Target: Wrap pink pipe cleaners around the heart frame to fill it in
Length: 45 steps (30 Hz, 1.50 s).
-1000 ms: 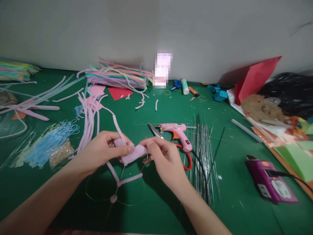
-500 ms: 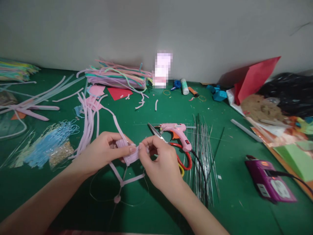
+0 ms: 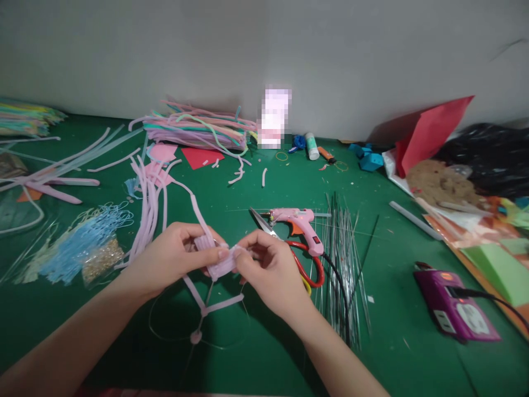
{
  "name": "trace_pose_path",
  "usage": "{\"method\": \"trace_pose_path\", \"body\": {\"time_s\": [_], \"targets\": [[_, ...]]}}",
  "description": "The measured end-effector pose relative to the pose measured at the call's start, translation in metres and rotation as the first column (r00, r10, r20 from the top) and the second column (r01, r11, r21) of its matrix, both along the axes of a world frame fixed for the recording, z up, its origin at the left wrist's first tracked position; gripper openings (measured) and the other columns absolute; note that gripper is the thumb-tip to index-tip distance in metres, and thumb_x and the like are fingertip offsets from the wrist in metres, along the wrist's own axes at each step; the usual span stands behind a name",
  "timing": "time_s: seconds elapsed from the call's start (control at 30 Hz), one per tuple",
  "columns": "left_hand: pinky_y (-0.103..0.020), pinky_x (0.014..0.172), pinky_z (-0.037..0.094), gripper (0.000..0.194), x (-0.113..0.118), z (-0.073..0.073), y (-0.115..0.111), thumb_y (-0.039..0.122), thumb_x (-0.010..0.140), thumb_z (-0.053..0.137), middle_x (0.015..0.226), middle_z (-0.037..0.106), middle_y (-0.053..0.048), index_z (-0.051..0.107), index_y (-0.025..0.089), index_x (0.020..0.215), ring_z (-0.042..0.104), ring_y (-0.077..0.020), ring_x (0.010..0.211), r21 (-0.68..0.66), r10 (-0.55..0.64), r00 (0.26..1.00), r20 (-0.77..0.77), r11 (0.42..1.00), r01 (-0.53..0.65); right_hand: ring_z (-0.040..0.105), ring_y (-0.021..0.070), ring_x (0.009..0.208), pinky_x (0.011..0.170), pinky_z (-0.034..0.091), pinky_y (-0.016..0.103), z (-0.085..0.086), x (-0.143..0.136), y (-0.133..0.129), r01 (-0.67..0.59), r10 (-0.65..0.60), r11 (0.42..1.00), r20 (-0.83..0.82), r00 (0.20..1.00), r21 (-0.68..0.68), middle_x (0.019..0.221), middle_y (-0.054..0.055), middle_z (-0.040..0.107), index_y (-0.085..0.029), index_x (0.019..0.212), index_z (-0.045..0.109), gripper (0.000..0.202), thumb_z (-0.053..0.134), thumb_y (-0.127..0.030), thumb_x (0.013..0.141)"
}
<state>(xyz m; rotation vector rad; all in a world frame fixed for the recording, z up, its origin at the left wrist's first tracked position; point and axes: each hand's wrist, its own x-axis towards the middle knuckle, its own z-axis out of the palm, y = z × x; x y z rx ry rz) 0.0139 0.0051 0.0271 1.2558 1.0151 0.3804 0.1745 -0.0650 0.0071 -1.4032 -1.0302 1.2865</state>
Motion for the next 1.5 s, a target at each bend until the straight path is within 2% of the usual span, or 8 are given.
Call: {"method": "trace_pose_path", "body": {"time_s": [0.63, 1.23, 1.5], "targets": [[-0.019, 0.053, 0.048, 0.017, 0.0000, 0.0003, -0.0012, 0.030, 0.069, 0.075, 0.064, 0.065, 0.000, 0.072, 0.014, 0.074, 0.058, -0.0120, 0.059, 0.045, -0.007, 1.000, -0.025, 0.999, 0.009, 0.053, 0.0091, 0.049, 0.045, 0.047, 0.021, -0.0060, -0.0008, -0.0009, 0.024, -0.022, 1.000, -0.081, 0.996, 0.019, 0.056, -0.004, 0.057, -0.020, 0.068, 0.056, 0.014, 0.066, -0.027, 0.076], [-0.015, 0.052, 0.046, 0.013, 0.0003, 0.0011, -0.0012, 0.023, 0.068, 0.077, 0.063, 0.065, 0.001, 0.071, 0.013, 0.074, 0.057, -0.0087, 0.058, -0.023, -0.005, 1.000, 0.016, 1.000, 0.005, 0.050, 0.0085, 0.053, 0.046, 0.045, 0.019, -0.0082, 0.0023, -0.0032, 0.017, -0.013, 0.999, -0.099, 0.995, 0.041, 0.059, -0.004, 0.055, -0.019, 0.067, 0.055, 0.017, 0.064, -0.026, 0.080], [-0.014, 0.052, 0.046, 0.013, 0.0010, 0.0007, -0.0011, 0.022, 0.067, 0.077, 0.062, 0.065, 0.001, 0.072, 0.013, 0.074, 0.056, -0.0080, 0.058, -0.038, 0.001, 1.000, 0.020, 0.999, -0.001, 0.048, 0.0080, 0.052, 0.045, 0.043, 0.018, -0.0065, 0.0002, -0.0009, 0.025, -0.020, 0.997, -0.068, 0.998, 0.076, 0.060, -0.005, 0.052, -0.019, 0.065, 0.054, 0.016, 0.064, -0.023, 0.077]]}}
